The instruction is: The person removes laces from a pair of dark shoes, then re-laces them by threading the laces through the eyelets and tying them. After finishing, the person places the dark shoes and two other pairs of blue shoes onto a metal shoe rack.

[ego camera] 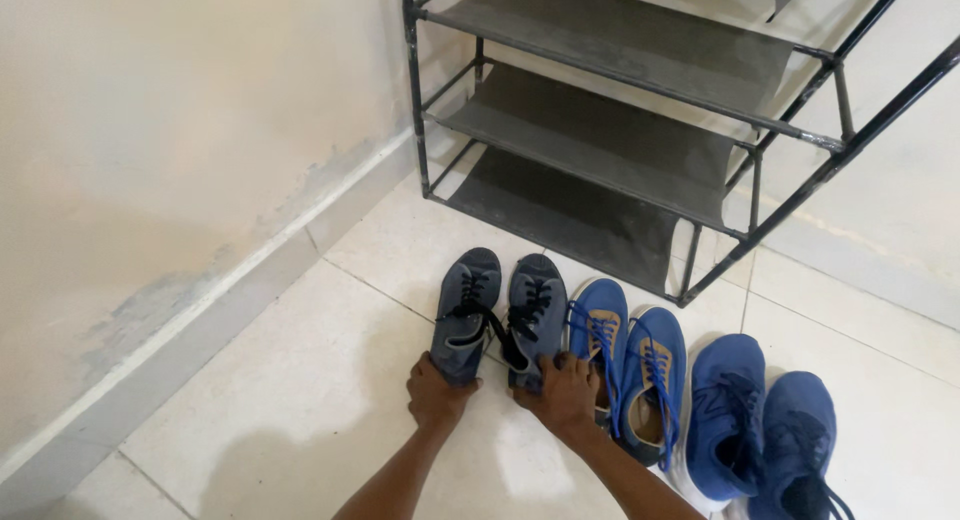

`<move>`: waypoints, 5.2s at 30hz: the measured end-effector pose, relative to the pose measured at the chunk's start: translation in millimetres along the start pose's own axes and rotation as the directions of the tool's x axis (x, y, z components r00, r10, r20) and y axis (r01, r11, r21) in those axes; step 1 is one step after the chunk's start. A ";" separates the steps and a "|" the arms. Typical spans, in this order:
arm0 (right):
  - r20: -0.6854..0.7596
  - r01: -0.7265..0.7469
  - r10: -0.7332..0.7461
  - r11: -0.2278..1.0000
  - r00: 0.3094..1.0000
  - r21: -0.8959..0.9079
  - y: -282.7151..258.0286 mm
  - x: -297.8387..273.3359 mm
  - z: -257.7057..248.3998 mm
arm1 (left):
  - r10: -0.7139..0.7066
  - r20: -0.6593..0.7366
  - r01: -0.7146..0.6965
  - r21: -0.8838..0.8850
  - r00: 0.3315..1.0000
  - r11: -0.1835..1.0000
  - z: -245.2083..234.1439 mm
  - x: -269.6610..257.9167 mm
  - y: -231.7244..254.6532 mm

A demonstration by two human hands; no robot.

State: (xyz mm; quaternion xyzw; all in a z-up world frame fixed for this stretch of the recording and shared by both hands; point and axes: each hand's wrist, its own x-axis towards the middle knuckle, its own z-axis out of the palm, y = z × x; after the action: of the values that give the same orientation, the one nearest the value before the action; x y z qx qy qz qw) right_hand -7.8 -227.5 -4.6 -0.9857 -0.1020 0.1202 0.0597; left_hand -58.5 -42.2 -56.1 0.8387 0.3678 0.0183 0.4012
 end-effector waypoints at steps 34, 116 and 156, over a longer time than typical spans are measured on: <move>-0.099 -0.051 0.314 0.437 0.944 0.898 -60.7 7.8 -371.8 | 0.064 0.335 0.173 -0.629 0.940 0.758 -243.5 -9.2 335.3; -0.940 0.372 -0.119 0.928 0.319 0.009 -80.4 127.3 -351.3 | 0.775 -0.388 -0.812 0.105 0.498 0.574 -196.8 180.7 352.9; 0.589 -0.250 0.158 0.965 0.792 0.077 188.5 -15.2 44.7 | 0.477 0.776 -0.885 0.216 0.412 0.412 127.2 -55.4 85.0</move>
State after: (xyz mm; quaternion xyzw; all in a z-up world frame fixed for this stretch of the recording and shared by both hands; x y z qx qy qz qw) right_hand 1.8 -409.8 -71.0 -0.9001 0.0012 0.4269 0.0869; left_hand -6.2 -195.7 -69.3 0.9470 -0.2038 -0.1951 0.1537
